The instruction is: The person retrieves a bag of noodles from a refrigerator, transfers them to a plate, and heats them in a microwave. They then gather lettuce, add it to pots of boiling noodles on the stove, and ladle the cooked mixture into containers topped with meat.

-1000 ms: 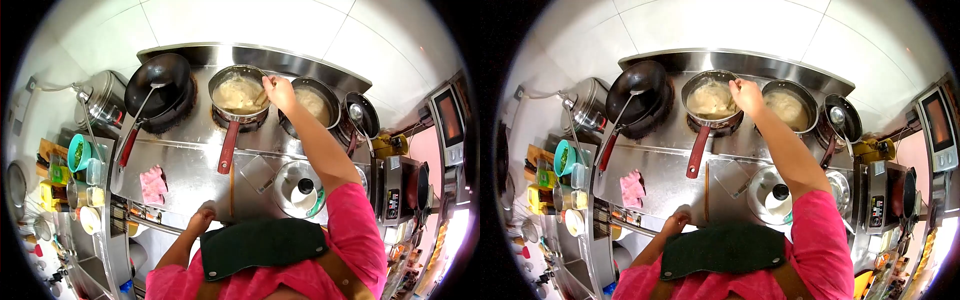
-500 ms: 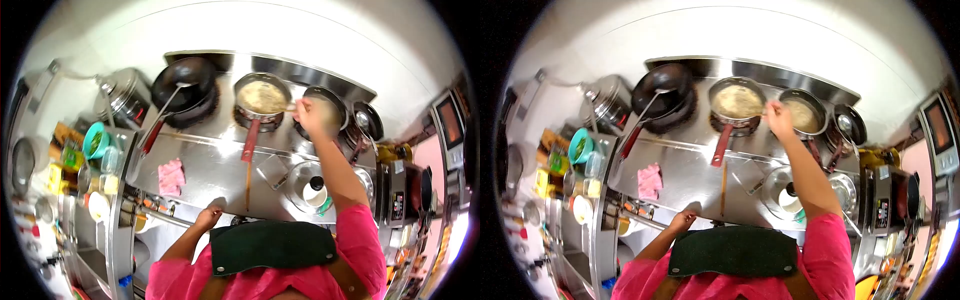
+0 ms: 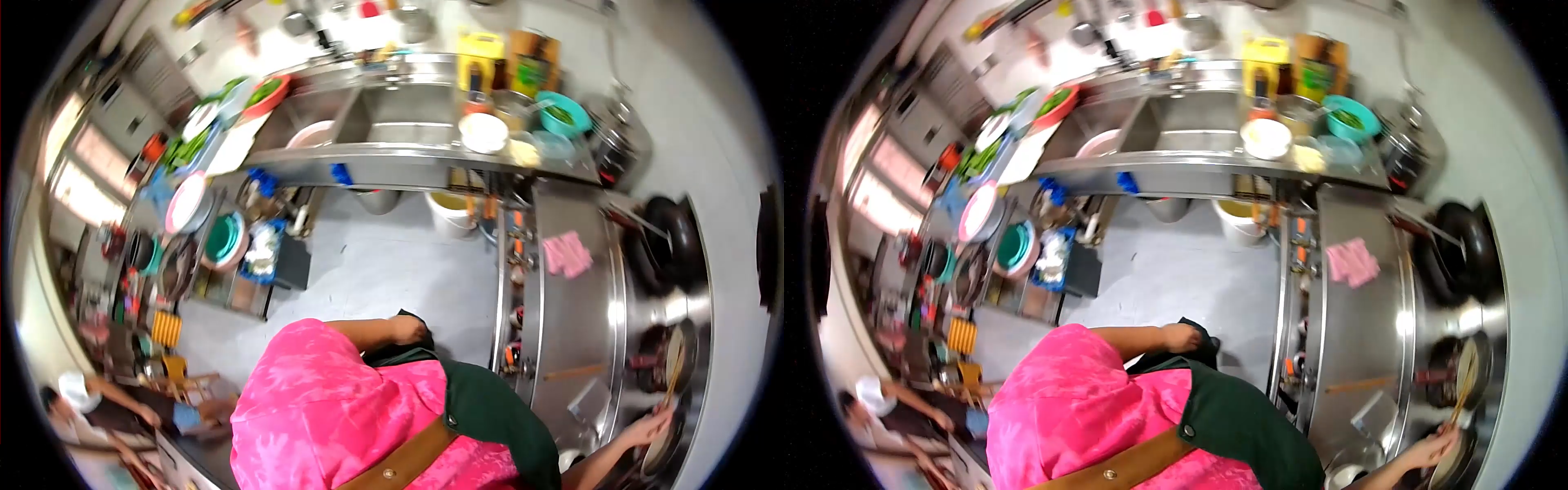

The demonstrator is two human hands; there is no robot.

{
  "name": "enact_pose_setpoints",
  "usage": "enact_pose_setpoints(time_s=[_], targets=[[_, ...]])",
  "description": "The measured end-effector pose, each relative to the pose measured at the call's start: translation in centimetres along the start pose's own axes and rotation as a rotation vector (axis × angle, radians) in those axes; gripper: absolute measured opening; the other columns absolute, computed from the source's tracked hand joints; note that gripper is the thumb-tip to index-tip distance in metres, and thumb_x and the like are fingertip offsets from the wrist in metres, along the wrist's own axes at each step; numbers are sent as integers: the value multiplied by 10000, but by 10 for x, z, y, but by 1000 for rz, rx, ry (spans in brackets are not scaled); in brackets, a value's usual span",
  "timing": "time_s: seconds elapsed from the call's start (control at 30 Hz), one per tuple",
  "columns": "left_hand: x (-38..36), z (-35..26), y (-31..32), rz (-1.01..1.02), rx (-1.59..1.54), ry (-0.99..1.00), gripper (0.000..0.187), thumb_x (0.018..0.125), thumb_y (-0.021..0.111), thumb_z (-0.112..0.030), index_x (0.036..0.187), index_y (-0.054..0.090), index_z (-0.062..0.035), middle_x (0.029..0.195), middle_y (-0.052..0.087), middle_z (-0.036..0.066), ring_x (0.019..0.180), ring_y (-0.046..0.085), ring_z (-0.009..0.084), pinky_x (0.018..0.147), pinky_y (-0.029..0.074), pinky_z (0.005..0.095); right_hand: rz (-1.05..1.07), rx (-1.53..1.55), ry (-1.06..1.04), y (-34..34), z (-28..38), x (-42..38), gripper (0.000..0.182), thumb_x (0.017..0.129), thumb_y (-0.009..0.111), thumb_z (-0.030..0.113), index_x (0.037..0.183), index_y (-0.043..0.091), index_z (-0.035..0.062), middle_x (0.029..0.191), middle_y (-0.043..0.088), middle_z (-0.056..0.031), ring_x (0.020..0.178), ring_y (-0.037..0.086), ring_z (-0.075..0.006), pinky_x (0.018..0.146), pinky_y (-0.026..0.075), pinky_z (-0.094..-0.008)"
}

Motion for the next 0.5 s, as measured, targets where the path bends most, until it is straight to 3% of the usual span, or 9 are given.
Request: enact_pose_setpoints(time_s=[0.07, 0.17, 0.2, 0.27, 0.33, 0.4, 0.43, 0.47, 0.5], targets=[[-65, 43, -3, -25, -40, -351, 254, 706, 500, -253, 823, 565, -37, 817, 584, 168, 799, 556, 328, 688, 446, 408, 54, 32, 21, 48, 35, -42, 338, 897, 407, 257, 1073, 531, -2, 933, 599, -96, 807, 561, -138, 635, 395, -198], [-139, 120, 15, -272, -146, -512, 276, 735, 521, -286, 833, 584, -36, 856, 588, 177, 828, 551, 343, 724, 435, 416, 335, -39, 152, 136, 72, -92, 374, 902, 388, 276, 1073, 527, -26, 946, 582, -100, 820, 554, -163, 708, 435, -267], [-156, 138, 21, -303, -165, -527, 276, 735, 521, -286, 833, 584, -36, 856, 588, 177, 828, 551, 343, 724, 435, 416, 397, 18, 9, 171, 79, -109, 341, 912, 361, 247, 1053, 537, -8, 943, 578, -84, 797, 532, -135, 640, 391, -207], [-189, 180, 30, -336, -247, -735, 271, 752, 521, -284, 839, 591, -37, 871, 589, 181, 847, 550, 337, 737, 432, 412, 569, 232, -275, 252, 114, -152, 320, 901, 375, 216, 971, 553, -41, 939, 573, -91, 778, 525, -163, 678, 417, -279], [-226, 207, 32, -397, -393, -831, 297, 763, 508, -313, 834, 603, -40, 874, 589, 186, 847, 550, 337, 738, 429, 414, 653, 101, -605, 333, 120, -186, 267, 880, 389, 154, 864, 560, -51, 915, 556, -92, 775, 526, -189, 715, 421, -280], [-268, 222, 21, -455, -237, -715, 411, 775, 452, -403, 774, 615, -25, 844, 592, 191, 830, 546, 353, 739, 424, 414, 816, 157, -299, 409, 167, -250, 205, 855, 385, 54, 826, 566, -38, 966, 512, -105, 867, 521, -207, 757, 442, -303], [-289, 239, 28, -507, -408, -885, 445, 783, 438, -417, 725, 613, -12, 796, 586, 206, 800, 542, 369, 736, 421, 420, 807, 314, -484, 449, 188, -283, 169, 837, 395, 26, 854, 548, -44, 945, 518, -101, 854, 527, -193, 756, 440, -290], [-309, 253, 33, -546, -444, -900, 473, 784, 436, -430, 691, 606, 1, 762, 575, 225, 780, 537, 382, 731, 419, 427, 919, 540, -132, 482, 213, -321, 149, 830, 396, 11, 883, 526, -39, 921, 527, -96, 782, 544, -170, 721, 449, -277], [-328, 273, 46, -579, -407, -941, 474, 785, 439, -430, 690, 602, 4, 767, 574, 228, 782, 537, 383, 723, 419, 432, 1071, 439, -145, 511, 220, -344, 139, 841, 396, 26, 901, 511, -26, 871, 534, -81, 707, 547, -144, 677, 457, -269]])
Point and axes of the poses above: each hand's wrist, its own x-axis towards the middle knuckle, its own y-axis out of the palm, z = x × y, the point moved 3 cm from there along x, towards the middle knuckle
